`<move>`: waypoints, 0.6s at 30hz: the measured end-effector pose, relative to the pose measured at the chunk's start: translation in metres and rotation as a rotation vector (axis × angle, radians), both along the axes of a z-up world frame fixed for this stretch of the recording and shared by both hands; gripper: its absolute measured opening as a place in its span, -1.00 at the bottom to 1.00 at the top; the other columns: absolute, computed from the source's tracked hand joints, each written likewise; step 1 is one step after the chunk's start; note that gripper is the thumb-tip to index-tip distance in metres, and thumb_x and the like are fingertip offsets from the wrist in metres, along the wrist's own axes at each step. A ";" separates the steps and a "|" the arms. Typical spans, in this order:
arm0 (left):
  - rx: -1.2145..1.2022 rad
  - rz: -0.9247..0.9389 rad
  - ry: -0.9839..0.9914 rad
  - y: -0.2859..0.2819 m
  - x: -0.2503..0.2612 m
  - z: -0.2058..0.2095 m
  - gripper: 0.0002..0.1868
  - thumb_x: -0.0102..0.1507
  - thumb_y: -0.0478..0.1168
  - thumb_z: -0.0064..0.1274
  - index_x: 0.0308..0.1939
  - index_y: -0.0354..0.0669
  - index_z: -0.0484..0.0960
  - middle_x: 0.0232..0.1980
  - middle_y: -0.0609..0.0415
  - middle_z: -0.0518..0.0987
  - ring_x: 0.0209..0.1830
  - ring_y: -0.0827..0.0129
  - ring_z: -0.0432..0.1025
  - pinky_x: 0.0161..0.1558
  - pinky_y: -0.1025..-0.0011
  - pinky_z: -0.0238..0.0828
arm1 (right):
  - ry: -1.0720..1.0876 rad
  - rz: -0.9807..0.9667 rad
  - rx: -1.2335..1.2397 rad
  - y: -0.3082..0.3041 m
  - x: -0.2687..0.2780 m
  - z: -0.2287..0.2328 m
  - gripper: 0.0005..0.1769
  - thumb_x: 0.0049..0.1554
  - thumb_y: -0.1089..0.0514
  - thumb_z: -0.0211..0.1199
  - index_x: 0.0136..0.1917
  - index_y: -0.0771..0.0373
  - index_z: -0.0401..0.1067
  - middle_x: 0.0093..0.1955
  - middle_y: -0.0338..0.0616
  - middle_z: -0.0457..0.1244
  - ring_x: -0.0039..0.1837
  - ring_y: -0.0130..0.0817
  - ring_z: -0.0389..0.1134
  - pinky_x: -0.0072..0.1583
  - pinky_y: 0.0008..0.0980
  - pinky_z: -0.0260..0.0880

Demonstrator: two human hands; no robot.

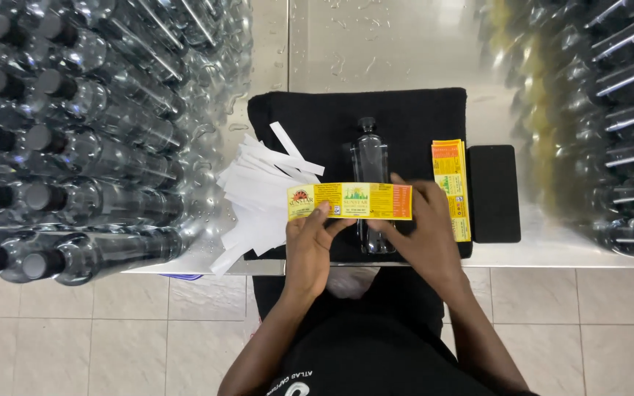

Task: Manually applying adhesive labels to plastic bottles in a production environment.

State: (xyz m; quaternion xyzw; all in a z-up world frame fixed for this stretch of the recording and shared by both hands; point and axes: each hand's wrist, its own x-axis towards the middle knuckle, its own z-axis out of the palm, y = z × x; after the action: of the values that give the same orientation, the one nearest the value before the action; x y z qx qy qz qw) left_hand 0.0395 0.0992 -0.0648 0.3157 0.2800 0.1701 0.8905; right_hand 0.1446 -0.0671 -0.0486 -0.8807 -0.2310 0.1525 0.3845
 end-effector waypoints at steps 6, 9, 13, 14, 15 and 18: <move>-0.009 -0.034 -0.001 -0.018 0.009 -0.012 -0.57 0.42 -0.21 0.12 0.29 -0.37 0.43 0.17 -0.13 0.47 0.08 0.09 0.57 0.12 0.04 0.73 | 0.430 -0.181 0.508 -0.032 -0.008 -0.042 -0.44 -0.04 -0.06 0.70 0.11 0.26 0.60 -0.15 -0.05 0.29 -0.14 -0.27 0.31 0.00 -0.24 0.55; -0.028 -0.053 0.010 -0.029 0.013 -0.022 -0.56 0.41 -0.18 0.15 0.29 -0.34 0.45 0.15 -0.08 0.51 0.09 0.12 0.58 0.14 -0.02 0.74 | 0.409 -0.281 0.582 -0.024 -0.013 -0.039 -0.55 0.16 -0.15 0.54 0.02 0.22 0.50 -0.35 -0.20 0.23 -0.37 -0.47 0.22 -0.23 -0.41 0.41; 0.272 -0.136 0.127 -0.021 0.011 -0.027 -0.60 0.42 -0.04 0.19 0.15 -0.31 0.60 0.02 -0.13 0.59 0.06 0.13 0.56 0.26 -0.17 0.59 | 0.394 -0.417 0.588 -0.011 -0.005 -0.043 -0.64 0.25 -0.09 0.49 0.00 0.23 0.51 -0.26 -0.21 0.21 -0.30 -0.47 0.26 -0.16 -0.47 0.40; 0.437 -0.158 0.177 -0.017 0.011 -0.025 -0.61 0.42 0.02 0.22 0.08 -0.26 0.67 -0.05 -0.13 0.62 0.05 0.14 0.55 0.34 -0.27 0.48 | 0.384 -0.403 0.580 -0.012 -0.002 -0.051 -0.62 0.22 -0.10 0.52 0.01 0.24 0.54 -0.22 -0.18 0.22 -0.22 -0.44 0.28 -0.09 -0.45 0.44; 0.436 -0.162 0.186 -0.015 0.013 -0.024 -0.61 0.42 0.02 0.22 0.08 -0.26 0.67 -0.05 -0.13 0.62 0.05 0.14 0.55 0.34 -0.27 0.48 | 0.393 -0.409 0.578 -0.007 -0.002 -0.046 -0.62 0.22 -0.10 0.52 0.01 0.24 0.54 -0.22 -0.18 0.22 -0.22 -0.44 0.28 -0.09 -0.45 0.44; 0.579 -0.091 0.201 -0.010 0.023 -0.017 -0.67 0.38 -0.04 0.27 0.02 -0.25 0.71 0.04 -0.07 0.60 0.14 0.27 0.51 0.31 -0.04 0.51 | 0.387 -0.382 0.598 0.003 0.004 -0.041 -0.67 0.25 -0.04 0.48 0.06 0.24 0.52 -0.12 -0.16 0.25 -0.04 -0.42 0.29 0.14 -0.29 0.48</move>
State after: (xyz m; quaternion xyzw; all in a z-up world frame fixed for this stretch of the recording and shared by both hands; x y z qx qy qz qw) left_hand 0.0624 0.0888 -0.0820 0.5838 0.2923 0.1706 0.7380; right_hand 0.1491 -0.0637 -0.0892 -0.7121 -0.0208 0.1677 0.6814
